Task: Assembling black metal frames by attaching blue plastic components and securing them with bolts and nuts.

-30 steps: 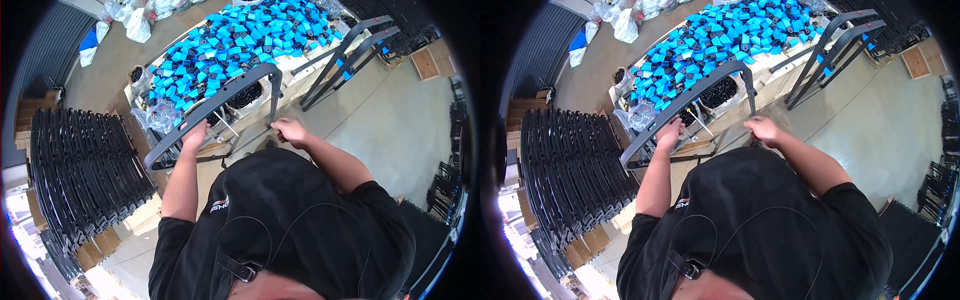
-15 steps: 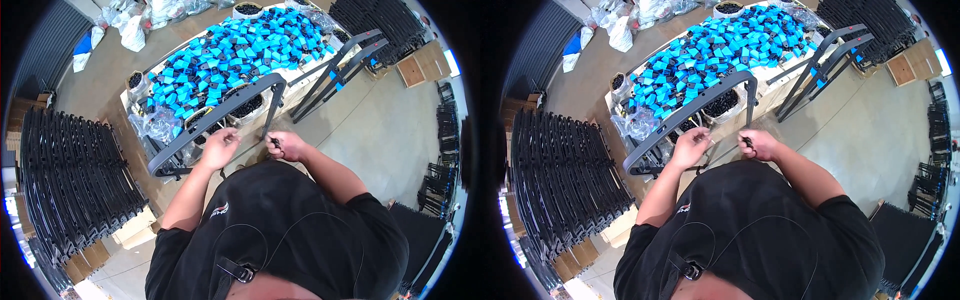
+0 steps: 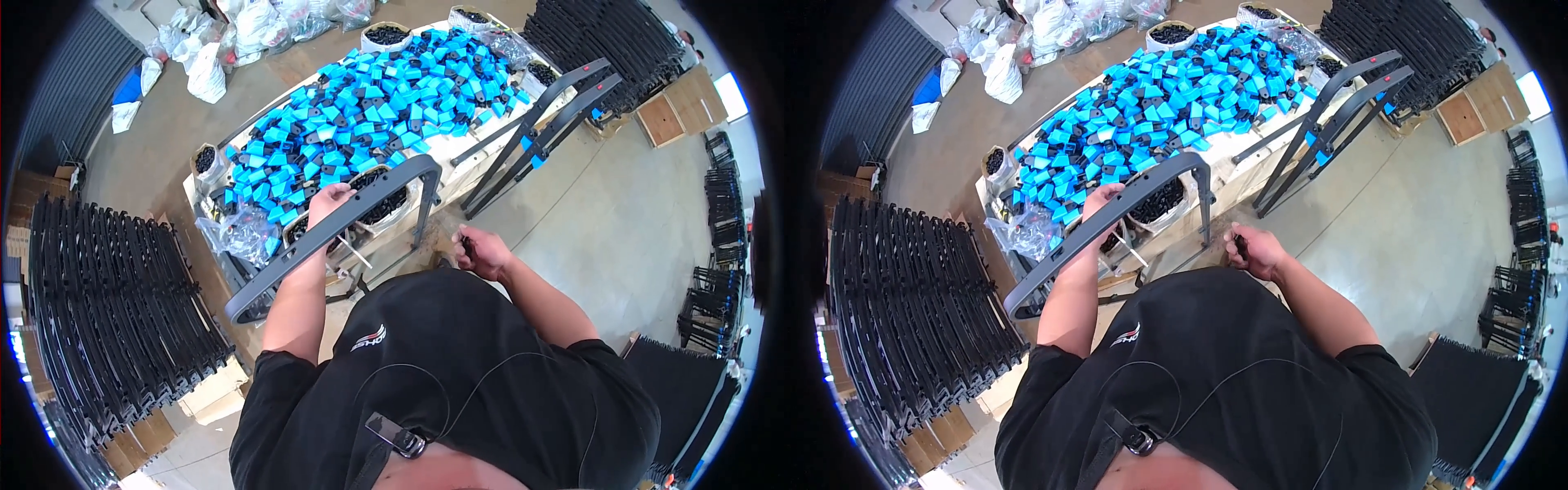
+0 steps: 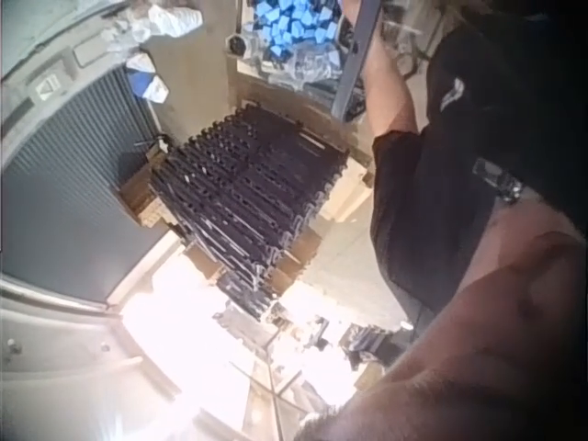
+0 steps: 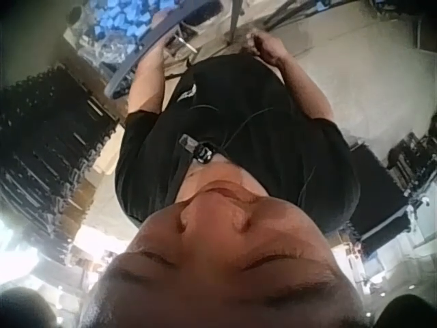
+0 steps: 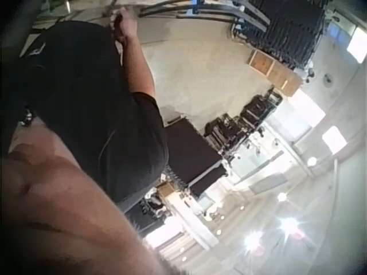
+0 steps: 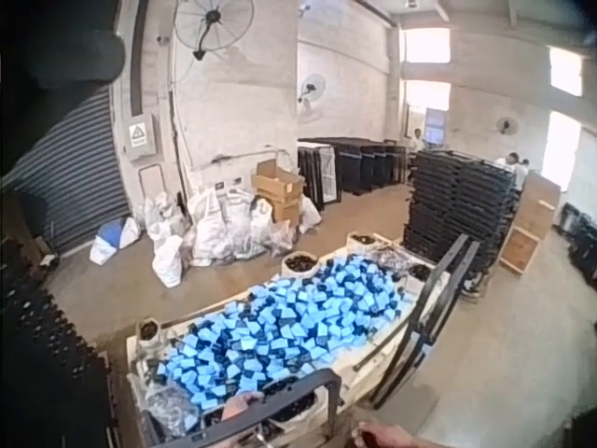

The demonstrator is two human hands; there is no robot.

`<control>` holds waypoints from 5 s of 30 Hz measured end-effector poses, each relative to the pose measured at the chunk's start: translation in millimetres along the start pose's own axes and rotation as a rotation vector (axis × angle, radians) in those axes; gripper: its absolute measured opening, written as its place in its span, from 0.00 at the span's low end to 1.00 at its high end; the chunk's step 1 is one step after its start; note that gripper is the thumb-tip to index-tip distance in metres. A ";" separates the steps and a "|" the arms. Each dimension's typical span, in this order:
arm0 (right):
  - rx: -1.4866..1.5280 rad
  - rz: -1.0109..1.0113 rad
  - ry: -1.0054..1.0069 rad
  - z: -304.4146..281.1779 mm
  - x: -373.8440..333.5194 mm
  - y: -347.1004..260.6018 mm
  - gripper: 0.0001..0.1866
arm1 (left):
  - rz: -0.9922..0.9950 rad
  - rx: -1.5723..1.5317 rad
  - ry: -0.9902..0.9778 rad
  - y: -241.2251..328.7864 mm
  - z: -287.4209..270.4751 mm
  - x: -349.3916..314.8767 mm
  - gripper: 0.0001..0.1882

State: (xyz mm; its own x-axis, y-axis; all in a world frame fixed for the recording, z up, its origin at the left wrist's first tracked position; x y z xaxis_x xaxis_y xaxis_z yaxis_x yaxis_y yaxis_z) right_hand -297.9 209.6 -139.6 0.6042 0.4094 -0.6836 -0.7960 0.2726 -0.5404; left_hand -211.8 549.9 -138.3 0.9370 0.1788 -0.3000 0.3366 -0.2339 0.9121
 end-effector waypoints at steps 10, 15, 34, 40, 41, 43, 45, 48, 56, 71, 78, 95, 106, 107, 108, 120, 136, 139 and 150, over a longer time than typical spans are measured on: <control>-0.011 0.082 0.294 -118.9 -27.4 -43.9 0.19 | -0.021 0.511 0.650 -12.4 1.2 129.3 0.37; 0.004 0.114 0.465 -161.0 -43.3 -41.0 0.18 | -0.120 0.739 0.639 -15.0 13.6 151.5 0.32; -0.240 -0.065 0.059 -96.9 60.7 -56.6 0.10 | -0.195 -0.470 -0.140 17.0 74.4 -65.5 0.20; -0.233 -0.062 -0.029 -60.9 104.2 -55.1 0.09 | -0.532 -0.560 -0.308 -21.8 158.7 -75.3 0.17; -0.269 -0.067 -0.044 -55.9 108.7 -57.0 0.09 | -0.531 -0.541 -0.373 -20.6 167.9 -71.5 0.17; -0.302 -0.067 -0.014 -53.8 116.5 -57.6 0.08 | -0.531 -0.528 -0.432 -20.8 179.9 -63.8 0.17; -0.320 -0.102 -0.073 -51.2 121.6 -60.9 0.08 | -0.498 -0.504 -0.524 -20.6 190.2 -57.5 0.17; -0.259 -0.080 -0.098 -54.7 121.7 -64.4 0.08 | -0.486 -0.524 -0.484 -23.4 198.2 -54.1 0.18; -0.320 0.063 -0.173 -60.1 116.6 -73.4 0.13 | -0.521 -0.257 -0.541 -33.9 210.7 -48.2 0.28; -0.566 -0.149 -0.154 -42.0 134.2 -82.2 0.23 | -0.395 -0.412 -0.320 -25.2 219.3 -40.6 0.21; -0.610 -0.055 -0.209 -46.2 145.6 -63.8 0.26 | -0.464 -0.585 -0.268 -25.6 221.2 -46.8 0.22; -1.236 -0.313 -0.143 -22.9 144.8 -73.9 0.26 | -0.487 -0.680 -0.275 -37.8 219.8 -47.1 0.19; -0.707 -0.376 -0.035 -25.7 141.9 -76.8 0.26 | -0.484 -0.755 -0.321 -39.9 221.3 -45.5 0.19; -0.706 -0.374 -0.031 -27.2 141.8 -78.5 0.26 | -0.487 -0.755 -0.325 -41.8 222.1 -45.9 0.19; -0.728 -0.240 -0.043 -27.3 142.5 -80.3 0.27 | -0.494 -0.718 -0.267 -47.0 219.5 -46.1 0.22; 0.158 0.333 -0.471 -45.0 89.0 -67.3 0.17 | 0.331 0.249 0.025 55.5 173.7 -79.3 0.13; 0.104 0.239 -0.386 -28.4 87.6 -58.2 0.17 | 0.653 0.564 -0.055 91.9 199.6 -84.9 0.10; 0.109 0.246 -0.354 -28.7 92.4 -55.0 0.15 | 0.646 0.584 -0.048 91.6 202.8 -83.0 0.09; -0.184 0.200 -0.352 -32.9 82.6 -67.8 0.13 | 0.476 0.397 0.068 62.4 191.5 -80.3 0.07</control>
State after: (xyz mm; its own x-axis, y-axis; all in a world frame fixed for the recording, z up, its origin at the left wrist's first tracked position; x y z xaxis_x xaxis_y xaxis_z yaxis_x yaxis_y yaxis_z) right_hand -192.8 196.3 -175.6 0.3650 0.7187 -0.5918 -0.8573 0.0116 -0.5147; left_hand -248.2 337.9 -110.8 0.9893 0.0253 0.1440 -0.0949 -0.6382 0.7640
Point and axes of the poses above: each hand's wrist, its own x-axis towards the middle knuckle, its own z-axis out of the palm, y = z × x, the point moved 5 cm from there along x, towards the middle knuckle, and after that the axes turned 1 degree about x, right-handed, at the moved point
